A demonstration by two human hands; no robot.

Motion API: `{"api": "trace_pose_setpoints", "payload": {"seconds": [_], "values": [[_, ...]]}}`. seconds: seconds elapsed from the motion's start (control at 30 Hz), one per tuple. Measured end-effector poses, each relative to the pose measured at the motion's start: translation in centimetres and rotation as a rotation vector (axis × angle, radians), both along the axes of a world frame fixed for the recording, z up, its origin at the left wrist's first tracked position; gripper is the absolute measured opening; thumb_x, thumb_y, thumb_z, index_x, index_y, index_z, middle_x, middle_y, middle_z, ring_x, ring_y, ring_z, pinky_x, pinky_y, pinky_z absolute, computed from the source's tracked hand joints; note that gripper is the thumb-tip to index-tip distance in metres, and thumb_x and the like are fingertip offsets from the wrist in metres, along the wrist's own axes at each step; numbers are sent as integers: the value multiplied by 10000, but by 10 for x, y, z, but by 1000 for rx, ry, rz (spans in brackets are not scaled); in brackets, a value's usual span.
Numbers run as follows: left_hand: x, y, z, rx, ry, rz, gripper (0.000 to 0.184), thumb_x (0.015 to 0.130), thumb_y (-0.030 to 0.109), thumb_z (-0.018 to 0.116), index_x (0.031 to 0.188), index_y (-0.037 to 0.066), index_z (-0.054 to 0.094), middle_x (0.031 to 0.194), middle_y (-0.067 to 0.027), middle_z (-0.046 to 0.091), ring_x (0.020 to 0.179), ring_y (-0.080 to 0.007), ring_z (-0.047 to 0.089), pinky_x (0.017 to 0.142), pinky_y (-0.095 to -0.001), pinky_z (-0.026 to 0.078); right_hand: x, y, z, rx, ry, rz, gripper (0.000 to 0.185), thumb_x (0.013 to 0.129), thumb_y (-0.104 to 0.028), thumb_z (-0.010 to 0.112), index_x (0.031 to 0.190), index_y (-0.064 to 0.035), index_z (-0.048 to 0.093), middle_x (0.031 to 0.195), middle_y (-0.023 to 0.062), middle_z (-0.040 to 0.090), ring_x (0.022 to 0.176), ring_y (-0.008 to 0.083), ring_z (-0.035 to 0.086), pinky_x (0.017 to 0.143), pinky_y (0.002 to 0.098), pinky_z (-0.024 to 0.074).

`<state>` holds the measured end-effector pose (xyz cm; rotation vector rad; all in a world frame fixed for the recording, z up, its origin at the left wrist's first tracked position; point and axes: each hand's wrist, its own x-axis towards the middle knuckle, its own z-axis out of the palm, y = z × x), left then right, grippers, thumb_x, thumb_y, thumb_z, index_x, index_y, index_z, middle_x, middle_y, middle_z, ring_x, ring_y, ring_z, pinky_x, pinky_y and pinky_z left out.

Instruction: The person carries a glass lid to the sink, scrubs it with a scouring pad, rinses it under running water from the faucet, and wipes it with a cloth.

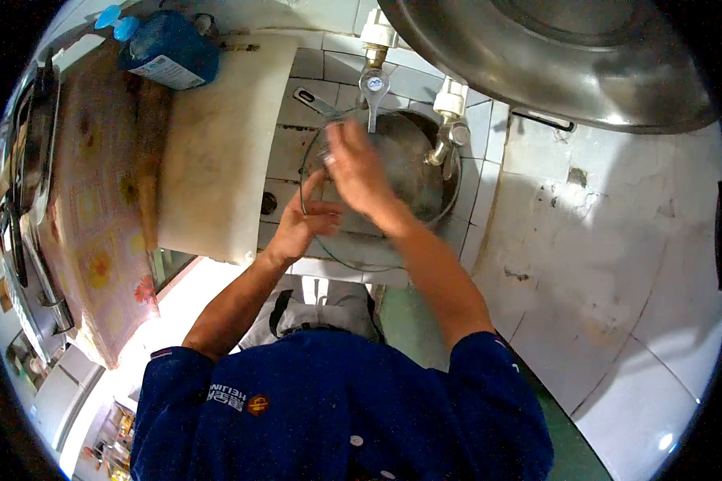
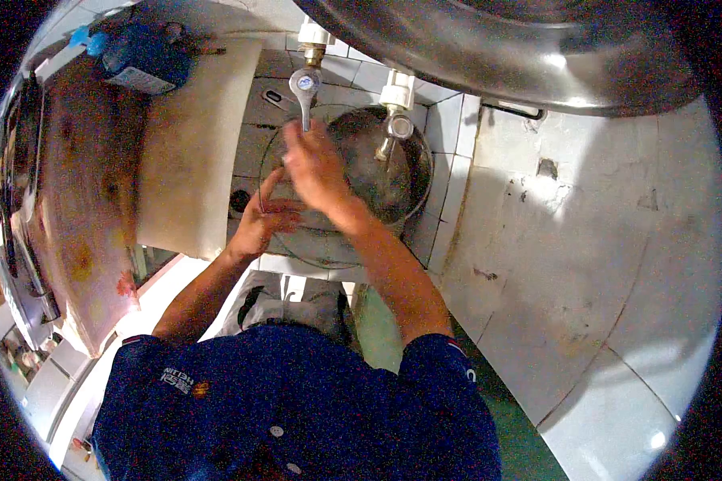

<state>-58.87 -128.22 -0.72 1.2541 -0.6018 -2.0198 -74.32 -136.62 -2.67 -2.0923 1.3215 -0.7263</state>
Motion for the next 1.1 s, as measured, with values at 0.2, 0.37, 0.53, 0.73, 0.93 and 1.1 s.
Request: {"api": "trace_pose_setpoints", "payload": {"seconds": [0.2, 0.37, 0.53, 0.73, 0.93, 1.1], "values": [[6, 3, 10, -35, -41, 63, 886, 740, -48, 560, 1504, 133, 146, 1071, -192, 637, 893, -235, 633, 725, -332, 529, -48, -22, -4, 5, 408, -121, 441, 840, -80, 605, 1263, -8, 505, 1249, 240, 501, 1123, 424, 488, 937, 467, 424], [19, 5, -3, -102, 51, 146, 887, 721, -58, 544, 1501, 154, 179, 1068, -179, 639, 894, -237, 635, 720, -328, 532, -123, 38, -44, -109, 375, -467, 491, 795, -117, 670, 1249, -5, 520, 1204, 234, 550, 1061, 419, 528, 905, 461, 436], [22, 5, -1, -106, 49, 153, 868, 718, -51, 529, 1496, 171, 215, 1063, -168, 639, 920, -238, 627, 734, -331, 528, -121, 101, -37, 372, 88, -826, 589, 761, -180, 750, 1260, 7, 500, 1154, 195, 598, 1096, 362, 546, 926, 431, 432], [20, 4, -10, -150, -13, 160, 867, 721, -50, 525, 1497, 169, 208, 1087, -189, 633, 930, -247, 622, 734, -346, 522, -101, 135, -41, 1006, -829, -1074, 464, 793, -144, 754, 1173, 29, 551, 1106, 90, 616, 959, 212, 590, 855, 345, 468], [32, -5, -1, -131, 0, 73, 850, 734, -36, 537, 1495, 154, 209, 1079, -199, 637, 925, -251, 625, 742, -351, 523, -154, 53, -57, 594, -259, -702, 456, 755, -197, 767, 1120, 4, 582, 1027, 84, 657, 898, 213, 606, 815, 374, 467], [50, -26, 6, -7, 112, -139, 833, 748, 2, 558, 1493, 135, 210, 1073, -178, 644, 919, -238, 630, 755, -344, 525, -169, -31, -15, 534, 17, -280, 462, 706, -190, 762, 1105, -12, 613, 949, 72, 677, 881, 212, 623, 783, 334, 468]]}}
